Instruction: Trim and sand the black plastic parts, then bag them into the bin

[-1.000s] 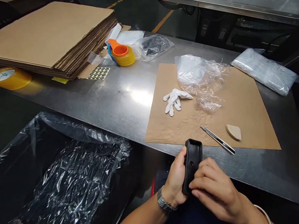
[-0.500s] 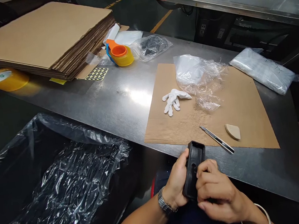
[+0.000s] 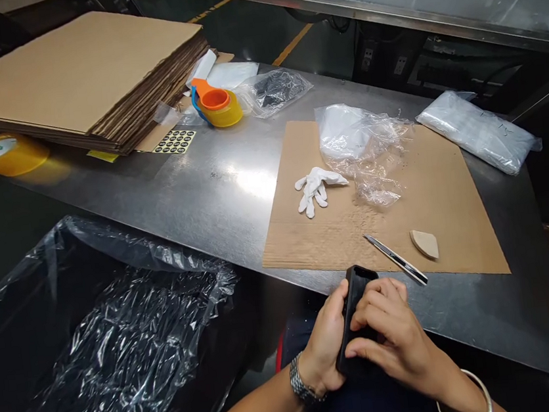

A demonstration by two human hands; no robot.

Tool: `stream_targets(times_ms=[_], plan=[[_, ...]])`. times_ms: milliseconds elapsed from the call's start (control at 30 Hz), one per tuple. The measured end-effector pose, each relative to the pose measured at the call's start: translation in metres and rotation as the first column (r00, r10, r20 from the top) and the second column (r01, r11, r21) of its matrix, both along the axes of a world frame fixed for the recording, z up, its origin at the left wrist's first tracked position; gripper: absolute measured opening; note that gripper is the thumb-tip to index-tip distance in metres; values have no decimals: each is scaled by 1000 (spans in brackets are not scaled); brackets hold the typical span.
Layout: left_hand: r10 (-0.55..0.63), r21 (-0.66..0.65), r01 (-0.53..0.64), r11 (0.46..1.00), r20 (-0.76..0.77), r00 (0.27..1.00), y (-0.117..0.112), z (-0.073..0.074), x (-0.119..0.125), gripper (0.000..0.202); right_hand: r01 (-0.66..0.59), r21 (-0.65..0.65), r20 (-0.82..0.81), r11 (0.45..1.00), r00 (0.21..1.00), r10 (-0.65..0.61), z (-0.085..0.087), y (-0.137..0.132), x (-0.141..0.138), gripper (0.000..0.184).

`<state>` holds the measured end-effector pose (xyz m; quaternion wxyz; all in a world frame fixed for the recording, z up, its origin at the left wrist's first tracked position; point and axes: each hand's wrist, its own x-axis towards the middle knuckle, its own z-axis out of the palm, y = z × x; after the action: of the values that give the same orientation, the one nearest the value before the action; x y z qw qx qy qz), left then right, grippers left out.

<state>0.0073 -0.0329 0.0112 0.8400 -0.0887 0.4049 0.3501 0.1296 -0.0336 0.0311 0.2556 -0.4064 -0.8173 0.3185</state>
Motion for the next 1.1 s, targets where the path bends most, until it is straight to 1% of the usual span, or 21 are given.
stream_targets(times_ms=[100,167,233,267,300,367,433,467,567,733,767,833,900,967,1033,1100], plan=[[-9,43,12,999,-73,997,-3,2,0,33,70,-2,8,998,998,-70,-3,3,3,26],[-85,55,91,994,-110,990,-6,2,1,41,157,-2,20,988,987,-157,-6,8,8,23],[-186,66,196,978,-128,974,-9,2,2,52,239,0,13,971,971,-239,-10,14,13,30],[-219,84,231,969,-131,967,-10,2,2,57,260,-12,-4,966,966,-260,-12,17,16,34],[-235,108,250,962,-131,963,-11,2,2,59,256,-42,-32,966,966,-257,-14,20,18,36],[-249,159,267,951,-122,961,-12,2,3,62,201,-134,-110,970,970,-216,-17,26,22,28],[-273,179,289,941,-106,956,-12,2,2,64,142,-205,-184,968,966,-181,-19,30,24,20],[-282,177,296,939,-101,954,-12,2,2,64,133,-218,-204,967,963,-178,-19,31,24,19],[-287,169,301,939,-100,953,-11,3,2,64,147,-203,-205,968,960,-189,-16,31,24,20],[-301,125,315,941,-113,947,-11,6,2,59,91,-192,-223,977,966,-134,-13,31,26,19],[-309,124,323,938,-114,944,-11,7,2,60,96,-203,-234,975,962,-143,-13,32,26,18],[-317,128,331,935,-122,941,-10,8,2,61,132,-268,-254,954,946,-202,-16,34,27,16],[-320,134,336,932,-130,939,-8,7,1,60,200,-353,-260,914,917,-301,-20,35,29,18],[-316,151,335,930,-138,939,-7,5,0,60,258,-411,-257,875,887,-383,-23,33,32,23],[-290,163,317,934,-171,942,-8,2,0,60,252,-422,-232,871,898,-373,-24,27,34,23],[-232,164,277,947,-246,941,-10,-1,1,59,237,-428,-172,872,926,-336,-24,18,32,33]])
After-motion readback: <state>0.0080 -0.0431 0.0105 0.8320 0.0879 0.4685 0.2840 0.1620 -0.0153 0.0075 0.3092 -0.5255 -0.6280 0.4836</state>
